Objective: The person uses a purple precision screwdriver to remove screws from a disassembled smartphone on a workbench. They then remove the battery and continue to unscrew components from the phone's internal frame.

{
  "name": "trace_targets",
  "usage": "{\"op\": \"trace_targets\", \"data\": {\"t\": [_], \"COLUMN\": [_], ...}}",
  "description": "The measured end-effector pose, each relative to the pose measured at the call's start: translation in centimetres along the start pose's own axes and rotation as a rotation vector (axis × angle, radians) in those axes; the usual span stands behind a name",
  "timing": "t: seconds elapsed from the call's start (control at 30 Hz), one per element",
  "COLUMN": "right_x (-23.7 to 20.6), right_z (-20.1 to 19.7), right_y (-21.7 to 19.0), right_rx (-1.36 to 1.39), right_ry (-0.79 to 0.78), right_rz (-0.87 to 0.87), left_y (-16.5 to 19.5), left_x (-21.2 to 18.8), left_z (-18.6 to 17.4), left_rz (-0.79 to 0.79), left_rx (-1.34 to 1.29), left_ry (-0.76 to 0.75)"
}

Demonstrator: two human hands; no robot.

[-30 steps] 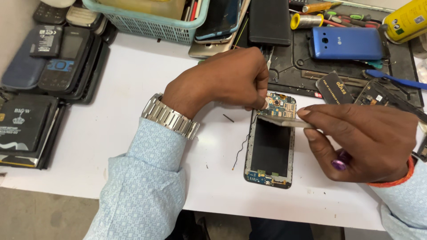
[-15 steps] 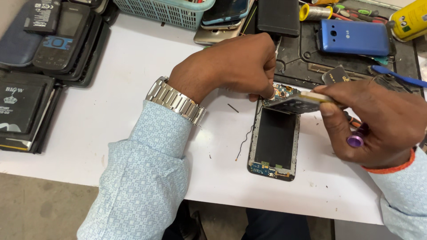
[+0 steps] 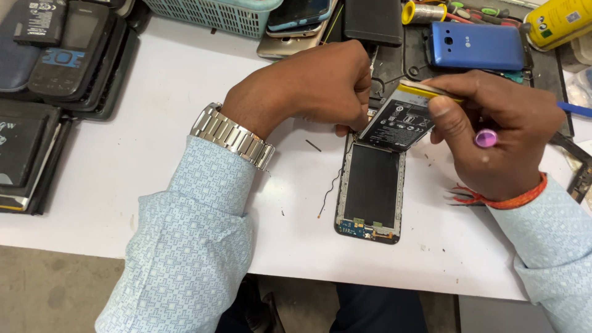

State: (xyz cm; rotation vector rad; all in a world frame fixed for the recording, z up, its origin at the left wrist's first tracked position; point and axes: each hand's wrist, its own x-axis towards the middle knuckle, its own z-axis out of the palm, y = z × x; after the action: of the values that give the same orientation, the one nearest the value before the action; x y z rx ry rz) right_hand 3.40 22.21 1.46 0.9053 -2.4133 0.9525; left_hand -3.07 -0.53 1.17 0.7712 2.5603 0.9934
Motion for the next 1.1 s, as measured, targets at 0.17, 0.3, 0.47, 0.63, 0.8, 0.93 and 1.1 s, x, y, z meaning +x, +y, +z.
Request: {"op": "trace_targets", "data": {"t": [0.17,0.3,0.47,0.63,0.8,0.93,1.1], "right_x": [-0.3,-0.4,-0.5,-0.9,-1.4,-2.0,-1.9], "right_z": [0.1,0.1,0.0,-0.1,0.0,0.2,0.1], "right_y": [1.0,1.8,2.4,3.1,4.2,4.1,3.3], "right_rx": [0.122,0.139,0.138,0.159,0.261,0.357,0.352], "right_ry": [0.011,-0.004,-0.007,-0.017,-0.018,-0.010,-0.034], "right_rz": [0.095,0.088,0.065,0.075,0.089,0.170,0.184], "left_y": [-0.4,-0.9,-1.0,-1.0,-1.0,-0.5,0.3], "left_x": [0.4,0.5,0.6,0.4,0.2,-0.3,-1.0], "left_z": [0.3,0.5,0.6,0.6,0.6,0.9,0.8], "left_rz": [0.032,0.065,0.086,0.077,0.126,0.033,-0.014], "left_rx": [-0.030,-0.032,0.014,-0.005,-0.053,0.042,0.127], "left_ry": [-0.008,-0.007,0.015,0.003,-0.016,0.003,0.015]}}
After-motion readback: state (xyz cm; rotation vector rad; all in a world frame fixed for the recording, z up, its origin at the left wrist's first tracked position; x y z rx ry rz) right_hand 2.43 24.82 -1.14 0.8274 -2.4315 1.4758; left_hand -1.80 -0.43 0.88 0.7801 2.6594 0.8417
